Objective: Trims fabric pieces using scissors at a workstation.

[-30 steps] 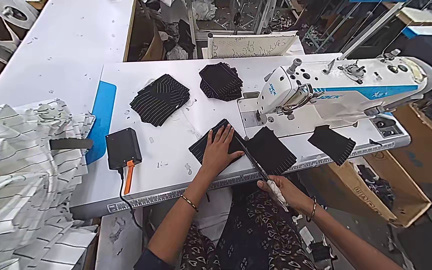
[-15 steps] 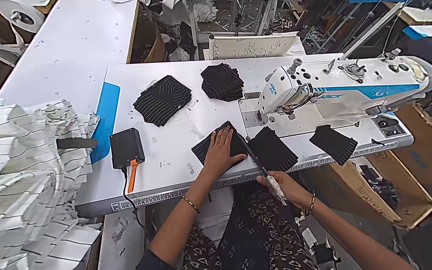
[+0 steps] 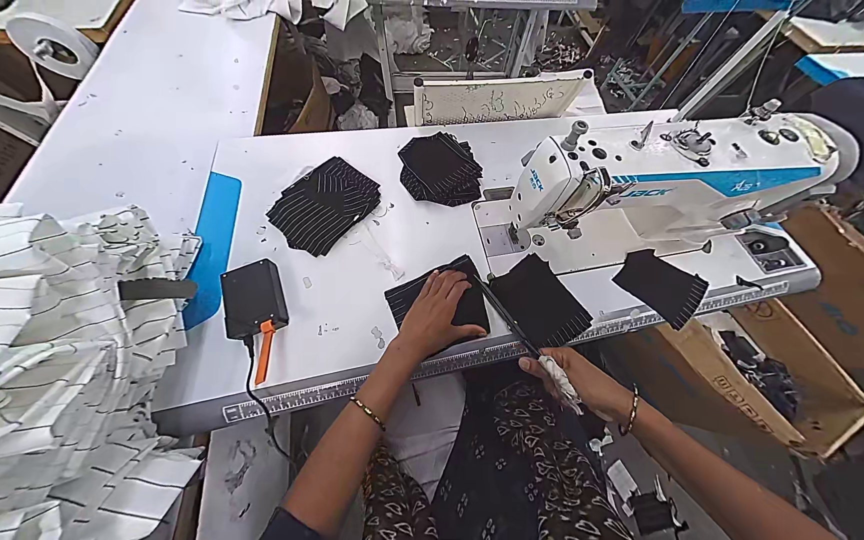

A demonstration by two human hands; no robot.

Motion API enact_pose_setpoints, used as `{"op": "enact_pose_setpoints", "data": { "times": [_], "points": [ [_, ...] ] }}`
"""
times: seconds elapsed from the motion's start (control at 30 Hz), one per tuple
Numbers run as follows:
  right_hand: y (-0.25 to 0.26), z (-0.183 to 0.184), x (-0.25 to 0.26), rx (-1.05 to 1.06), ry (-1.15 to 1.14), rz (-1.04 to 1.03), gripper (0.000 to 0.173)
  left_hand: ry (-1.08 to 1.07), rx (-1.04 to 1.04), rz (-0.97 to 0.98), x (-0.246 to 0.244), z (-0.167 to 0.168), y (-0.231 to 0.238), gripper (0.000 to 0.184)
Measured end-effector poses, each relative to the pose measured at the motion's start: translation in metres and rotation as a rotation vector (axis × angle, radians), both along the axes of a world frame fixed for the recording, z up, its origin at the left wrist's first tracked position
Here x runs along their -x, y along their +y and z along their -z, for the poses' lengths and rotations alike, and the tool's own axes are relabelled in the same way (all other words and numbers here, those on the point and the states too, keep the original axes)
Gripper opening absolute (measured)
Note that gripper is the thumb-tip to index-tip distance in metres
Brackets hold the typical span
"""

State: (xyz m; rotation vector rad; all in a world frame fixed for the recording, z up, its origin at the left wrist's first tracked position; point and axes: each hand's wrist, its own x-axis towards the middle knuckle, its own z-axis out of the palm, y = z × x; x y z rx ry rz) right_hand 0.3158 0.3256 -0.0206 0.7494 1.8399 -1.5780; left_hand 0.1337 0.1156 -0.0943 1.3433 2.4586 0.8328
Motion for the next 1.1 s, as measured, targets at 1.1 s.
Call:
{"op": "enact_pose_setpoints", "data": {
  "times": [1.1],
  "points": [
    [-0.004,0.013,0.017,-0.197,0.025,-0.114,0.04,0.081,0.035,-0.108,-0.022,0.005,-0.001,0.067]
  ]
}}
